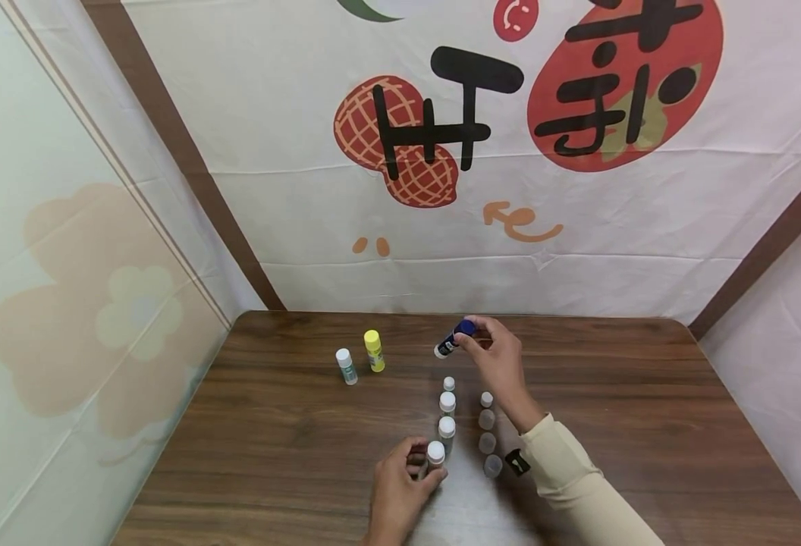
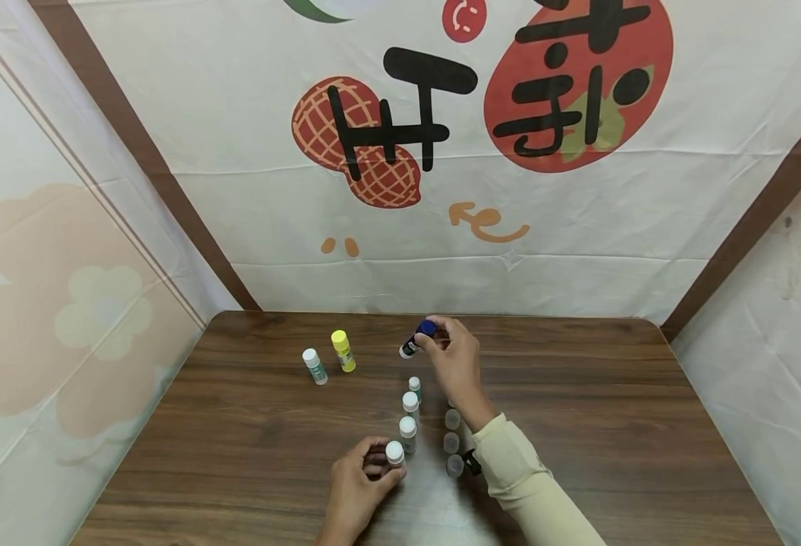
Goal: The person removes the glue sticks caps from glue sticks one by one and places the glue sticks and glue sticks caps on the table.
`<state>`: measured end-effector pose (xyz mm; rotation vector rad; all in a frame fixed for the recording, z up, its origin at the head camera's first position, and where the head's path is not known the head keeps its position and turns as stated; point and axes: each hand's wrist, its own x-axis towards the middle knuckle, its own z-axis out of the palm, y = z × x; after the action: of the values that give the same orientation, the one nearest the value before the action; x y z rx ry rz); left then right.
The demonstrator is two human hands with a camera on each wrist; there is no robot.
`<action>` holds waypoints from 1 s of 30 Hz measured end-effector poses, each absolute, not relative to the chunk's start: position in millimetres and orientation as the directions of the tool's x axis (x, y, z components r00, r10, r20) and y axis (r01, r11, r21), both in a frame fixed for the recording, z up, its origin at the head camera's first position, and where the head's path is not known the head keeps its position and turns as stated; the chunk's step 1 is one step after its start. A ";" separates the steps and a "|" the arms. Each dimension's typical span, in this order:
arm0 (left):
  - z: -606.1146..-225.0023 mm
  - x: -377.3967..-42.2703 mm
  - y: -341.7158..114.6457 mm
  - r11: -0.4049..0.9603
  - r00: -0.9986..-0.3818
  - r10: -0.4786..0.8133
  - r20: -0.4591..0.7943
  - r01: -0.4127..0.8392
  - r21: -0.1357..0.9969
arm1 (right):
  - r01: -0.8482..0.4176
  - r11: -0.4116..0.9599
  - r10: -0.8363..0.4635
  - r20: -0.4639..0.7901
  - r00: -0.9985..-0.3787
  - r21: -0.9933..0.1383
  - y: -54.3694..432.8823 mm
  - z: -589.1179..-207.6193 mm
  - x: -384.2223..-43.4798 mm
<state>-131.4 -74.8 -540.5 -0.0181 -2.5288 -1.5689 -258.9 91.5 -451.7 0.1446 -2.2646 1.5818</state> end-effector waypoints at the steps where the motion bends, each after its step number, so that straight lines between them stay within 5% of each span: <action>1: -539.4 -131.0 -76.2 0.454 -0.986 -0.073 0.147 0.098 0.886 | -0.295 0.351 0.130 0.358 -0.925 -0.889 92.0 -450.5 -256.3; 16: -494.3 -126.1 -93.8 0.407 -0.968 -0.139 0.207 0.135 0.904 | -0.255 0.149 0.191 0.281 -0.941 -0.955 99.3 -444.7 -221.8; 30: -466.9 -127.2 -87.4 0.443 -0.881 -0.092 0.464 0.381 0.812 | -0.201 0.081 0.161 0.212 -0.964 -0.976 83.8 -420.7 -176.4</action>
<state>-127.2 -87.4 -466.9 -0.2430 -2.2549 -1.4338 -176.4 83.8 -420.7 0.0402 -2.0962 1.9655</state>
